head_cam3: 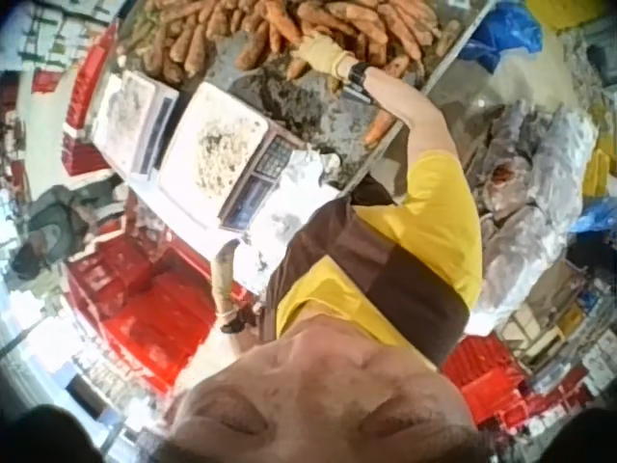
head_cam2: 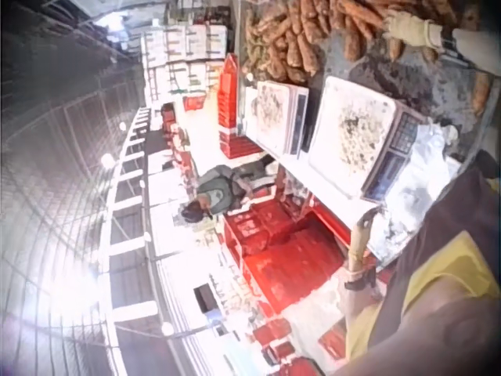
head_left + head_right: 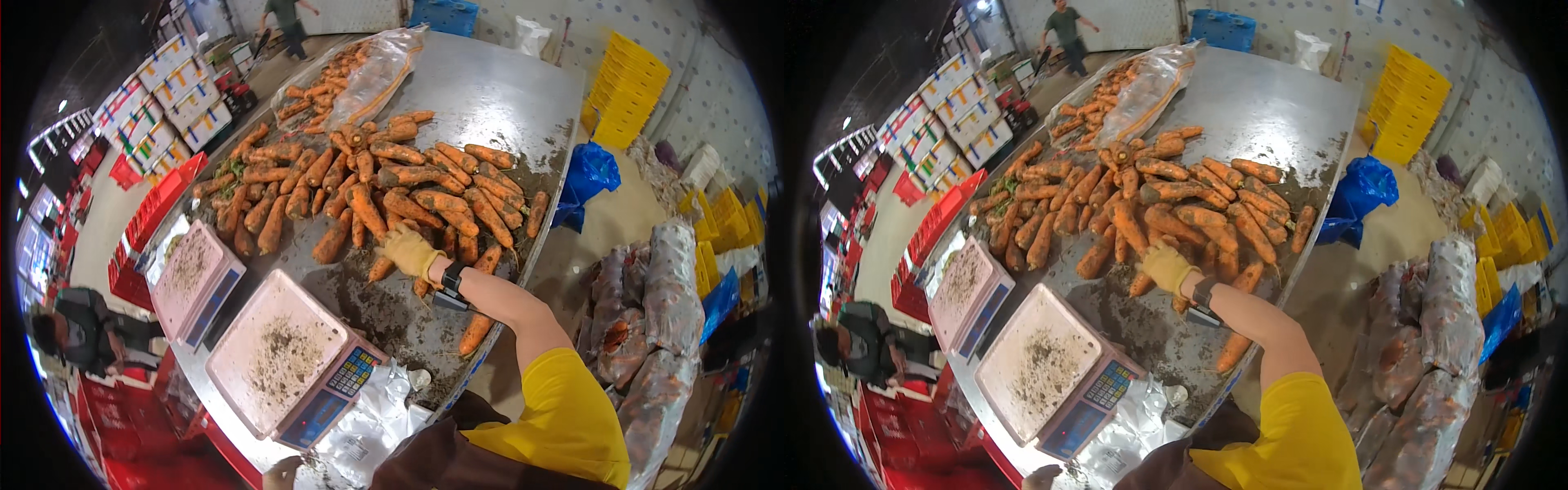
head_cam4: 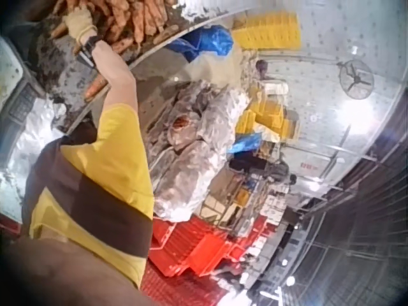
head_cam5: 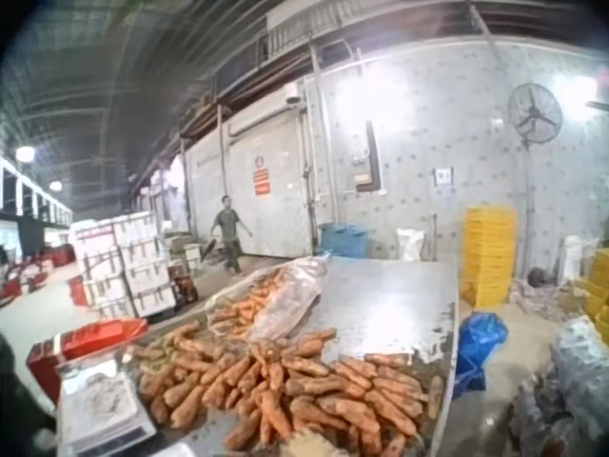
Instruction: The recorder is weighing carrots and placing them into plastic bags for packaging.
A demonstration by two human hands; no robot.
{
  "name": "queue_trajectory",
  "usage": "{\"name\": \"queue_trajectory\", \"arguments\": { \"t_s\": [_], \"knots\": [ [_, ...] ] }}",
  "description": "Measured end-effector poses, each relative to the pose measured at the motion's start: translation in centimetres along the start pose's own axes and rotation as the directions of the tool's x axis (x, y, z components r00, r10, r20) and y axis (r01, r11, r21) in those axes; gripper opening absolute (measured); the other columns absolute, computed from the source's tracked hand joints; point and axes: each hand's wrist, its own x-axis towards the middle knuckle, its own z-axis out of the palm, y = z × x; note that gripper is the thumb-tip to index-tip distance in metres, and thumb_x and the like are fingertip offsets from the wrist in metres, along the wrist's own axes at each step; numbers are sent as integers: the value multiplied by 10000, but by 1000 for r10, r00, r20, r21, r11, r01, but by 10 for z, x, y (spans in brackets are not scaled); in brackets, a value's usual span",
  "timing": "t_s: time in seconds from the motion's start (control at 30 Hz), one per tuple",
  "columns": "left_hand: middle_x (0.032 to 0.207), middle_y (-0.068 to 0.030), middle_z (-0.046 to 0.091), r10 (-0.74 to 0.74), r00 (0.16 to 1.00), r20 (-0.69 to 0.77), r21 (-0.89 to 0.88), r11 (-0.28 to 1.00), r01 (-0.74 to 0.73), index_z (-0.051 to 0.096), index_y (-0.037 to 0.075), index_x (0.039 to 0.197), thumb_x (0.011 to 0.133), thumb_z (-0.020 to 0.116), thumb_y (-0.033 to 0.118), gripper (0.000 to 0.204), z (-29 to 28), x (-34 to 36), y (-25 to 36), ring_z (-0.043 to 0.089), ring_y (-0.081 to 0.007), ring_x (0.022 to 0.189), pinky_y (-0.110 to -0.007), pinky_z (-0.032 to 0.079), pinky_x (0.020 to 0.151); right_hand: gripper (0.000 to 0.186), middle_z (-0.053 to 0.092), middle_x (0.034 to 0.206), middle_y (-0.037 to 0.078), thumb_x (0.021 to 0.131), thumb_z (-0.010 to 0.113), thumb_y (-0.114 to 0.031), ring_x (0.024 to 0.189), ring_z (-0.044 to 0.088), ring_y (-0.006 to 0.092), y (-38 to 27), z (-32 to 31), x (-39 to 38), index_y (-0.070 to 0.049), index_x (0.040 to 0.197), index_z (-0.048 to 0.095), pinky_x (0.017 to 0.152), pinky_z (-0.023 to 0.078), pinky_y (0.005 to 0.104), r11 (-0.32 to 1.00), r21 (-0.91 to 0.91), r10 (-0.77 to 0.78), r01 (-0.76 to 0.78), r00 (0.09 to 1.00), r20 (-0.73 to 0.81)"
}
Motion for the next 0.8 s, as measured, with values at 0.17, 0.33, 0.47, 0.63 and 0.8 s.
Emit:
{"name": "queue_trajectory", "arguments": {
  "t_s": [0.17,0.33,0.47,0.63,0.8],
  "knots": [
    [1149,-110,681,144,957,-254,36,990,-140,636,-45,1203,959,435,-51,315,19,-44,58,625,-212,1071,-352,500,950,150,664,985,118,829,577,-105,1030,590,309,4,13,1,-101,905,706,960,422,459,991,19,-124,133,956,-265],
    [1068,-86,645,-13,673,-740,-595,479,-645,608,6,1130,1028,508,279,309,45,-97,12,617,-185,913,-339,480,914,135,659,875,135,790,599,-146,919,617,322,-3,26,-4,-103,861,704,875,446,455,971,-130,-213,199,972,-100],
    [1199,-142,627,-283,493,-822,-527,706,-473,518,-51,1322,1046,435,136,343,45,-140,-10,623,-233,1119,-334,497,993,294,667,963,144,745,618,-127,1026,598,362,9,9,-11,-102,1033,668,970,419,518,952,-13,-303,306,948,93],
    [1235,-140,634,-458,381,-803,-596,624,-506,536,-12,1333,1032,494,196,368,34,-188,-118,623,-238,1132,-326,492,982,662,570,1338,141,723,745,-131,1211,511,363,-19,-18,-28,-123,1358,559,1056,376,459,961,163,-211,224,973,-94],
    [1150,-91,677,-610,635,-474,-880,325,-346,582,21,1281,1000,560,300,397,43,-187,-261,648,-209,1025,-332,481,961,444,688,1080,158,821,646,-105,984,649,330,-87,-62,-51,-70,1263,631,874,494,405,902,419,-40,102,987,-155]
  ]
}}
